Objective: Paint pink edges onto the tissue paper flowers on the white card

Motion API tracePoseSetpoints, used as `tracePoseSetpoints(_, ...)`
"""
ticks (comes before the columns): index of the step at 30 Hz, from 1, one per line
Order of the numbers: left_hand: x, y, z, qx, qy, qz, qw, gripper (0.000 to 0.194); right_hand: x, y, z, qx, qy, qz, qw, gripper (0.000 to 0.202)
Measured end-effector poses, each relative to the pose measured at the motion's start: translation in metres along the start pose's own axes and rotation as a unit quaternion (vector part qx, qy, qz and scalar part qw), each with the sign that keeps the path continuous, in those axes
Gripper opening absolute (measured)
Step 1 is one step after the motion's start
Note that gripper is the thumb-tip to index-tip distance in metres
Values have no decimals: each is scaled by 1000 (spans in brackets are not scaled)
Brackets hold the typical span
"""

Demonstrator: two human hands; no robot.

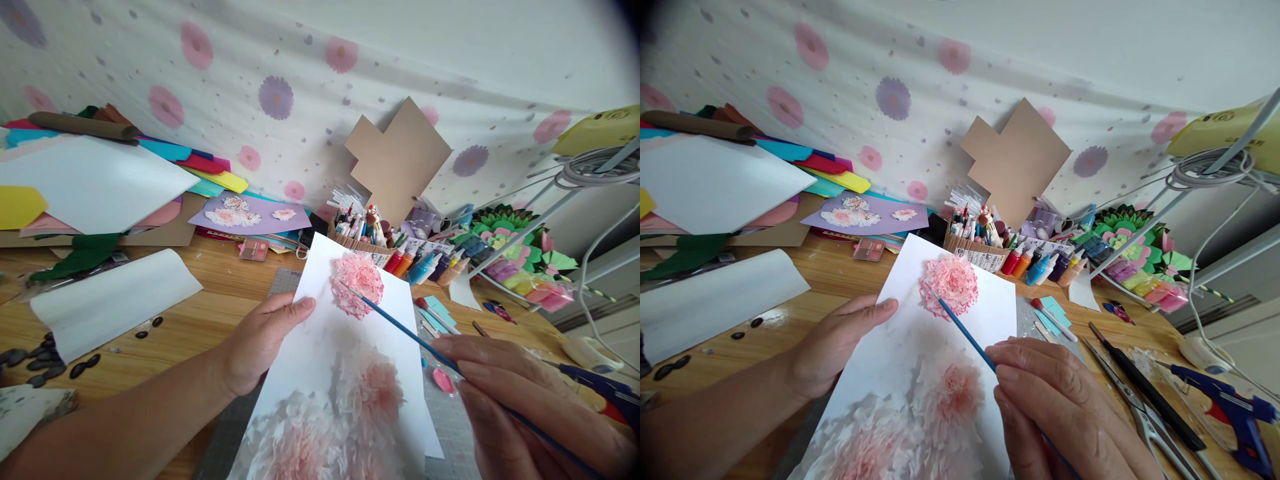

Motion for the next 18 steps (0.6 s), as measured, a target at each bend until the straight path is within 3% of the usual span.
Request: tracePoseSetpoints(18, -2, 0, -2, 17, -2, 15, 1000, 41, 9, -2, -2, -10, 49, -16, 999, 48)
Point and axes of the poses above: each hand's wrist, its own x-axis towards the middle knuckle, its own y-axis out of the back of the hand, z = x × y, the point moved 4 cm from there along x, towards the middle knuckle, and after that the axes turned 8 degrees about y, right-handed, at the moved point
